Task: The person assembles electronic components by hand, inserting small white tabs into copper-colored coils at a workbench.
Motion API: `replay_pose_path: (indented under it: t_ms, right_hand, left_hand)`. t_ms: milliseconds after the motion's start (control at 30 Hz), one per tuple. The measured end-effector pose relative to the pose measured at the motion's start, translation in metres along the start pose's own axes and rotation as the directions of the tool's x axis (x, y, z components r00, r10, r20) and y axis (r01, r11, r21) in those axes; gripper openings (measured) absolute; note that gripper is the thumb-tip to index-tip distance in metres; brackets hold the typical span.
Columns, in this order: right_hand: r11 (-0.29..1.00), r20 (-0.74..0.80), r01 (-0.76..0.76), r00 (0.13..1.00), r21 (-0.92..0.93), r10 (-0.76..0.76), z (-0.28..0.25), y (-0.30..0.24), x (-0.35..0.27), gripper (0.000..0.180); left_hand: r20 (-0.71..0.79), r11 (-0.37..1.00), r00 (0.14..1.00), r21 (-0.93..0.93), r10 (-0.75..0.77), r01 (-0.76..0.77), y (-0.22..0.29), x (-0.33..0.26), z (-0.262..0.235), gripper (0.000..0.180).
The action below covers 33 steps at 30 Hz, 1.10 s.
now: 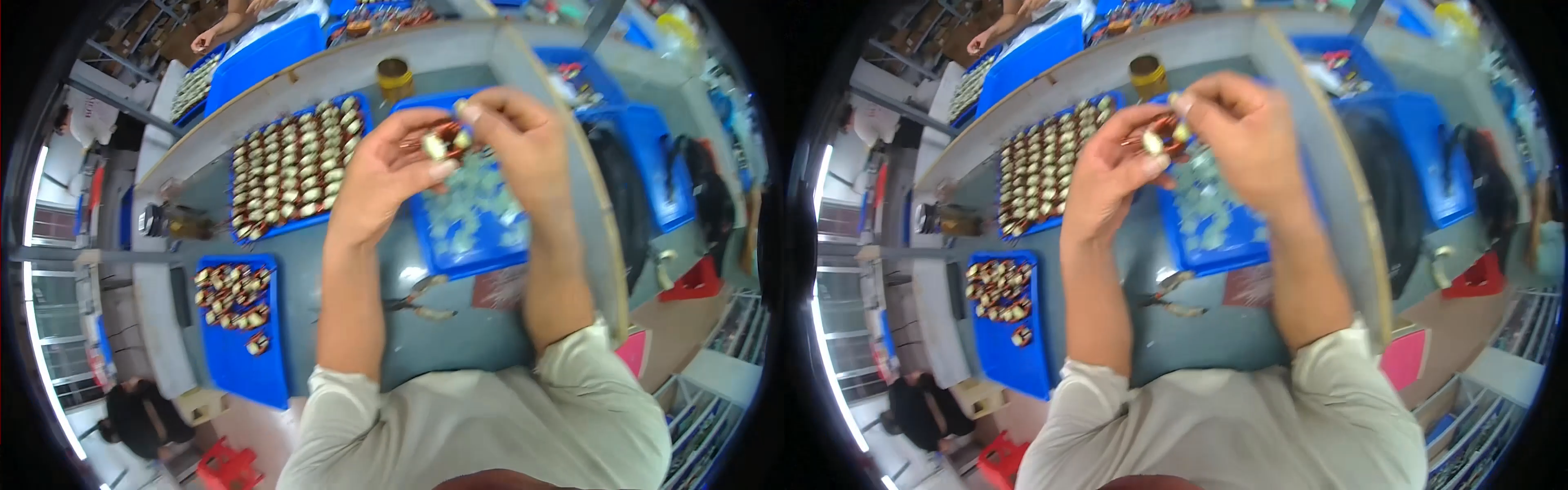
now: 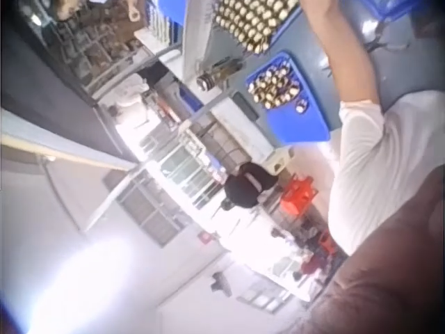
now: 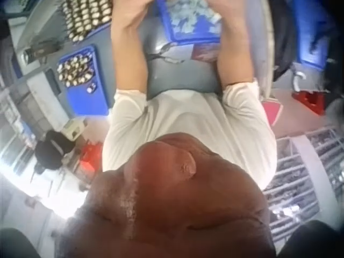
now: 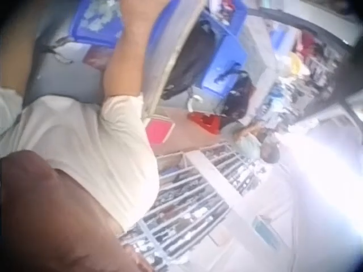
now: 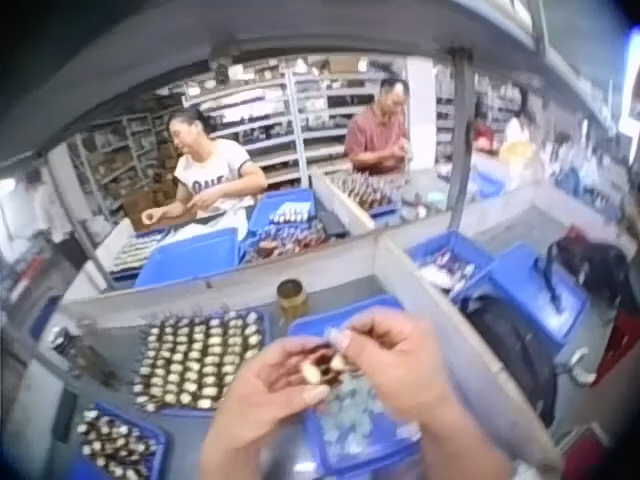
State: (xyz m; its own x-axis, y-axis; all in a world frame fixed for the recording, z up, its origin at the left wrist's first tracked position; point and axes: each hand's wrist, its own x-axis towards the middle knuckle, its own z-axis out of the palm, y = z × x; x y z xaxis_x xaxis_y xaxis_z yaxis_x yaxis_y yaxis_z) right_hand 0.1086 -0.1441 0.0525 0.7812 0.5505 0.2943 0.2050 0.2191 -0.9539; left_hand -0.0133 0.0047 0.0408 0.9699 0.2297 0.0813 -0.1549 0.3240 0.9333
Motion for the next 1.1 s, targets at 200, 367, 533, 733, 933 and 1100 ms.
replay_pose_path:
  t_ms: [200,367,533,733,933,1100]
  right_hand:
    - [1.0,0.325,-0.016,0.945,-0.008,0.018,0.001,-0.024,0.003,0.016]
    - [0.98,0.228,-0.101,0.972,0.174,0.059,0.004,-0.01,-0.002,0.022]
    - [0.999,0.123,-0.014,0.992,0.032,0.01,-0.008,-0.011,0.001,0.032]
    - [1.0,0.181,0.0,0.983,0.022,-0.004,0.008,-0.015,-0.001,0.03]
    - [1.0,0.186,0.004,0.983,0.013,-0.006,0.007,-0.011,-0.001,0.02]
    - [0.957,0.097,0.191,0.98,-0.217,-0.173,0.016,-0.011,-0.003,0.013]
  left_hand:
    - [0.207,0.99,0.974,0.124,-0.096,0.072,0.002,0.004,-0.004,0.038]
    - [-0.033,0.979,0.992,0.163,-0.123,0.127,-0.017,0.002,0.006,0.026]
    - [-0.152,0.994,0.985,0.079,0.086,-0.075,-0.007,-0.005,0.002,0.031]
    - [-0.157,0.998,0.986,0.034,0.052,-0.047,0.0,-0.007,0.01,0.034]
    - [-0.105,0.986,0.994,0.162,-0.022,0.04,0.003,-0.004,0.012,0.033]
    - [-0.162,0.975,0.987,0.214,-0.018,0.053,0.0,-0.001,0.019,0.027]
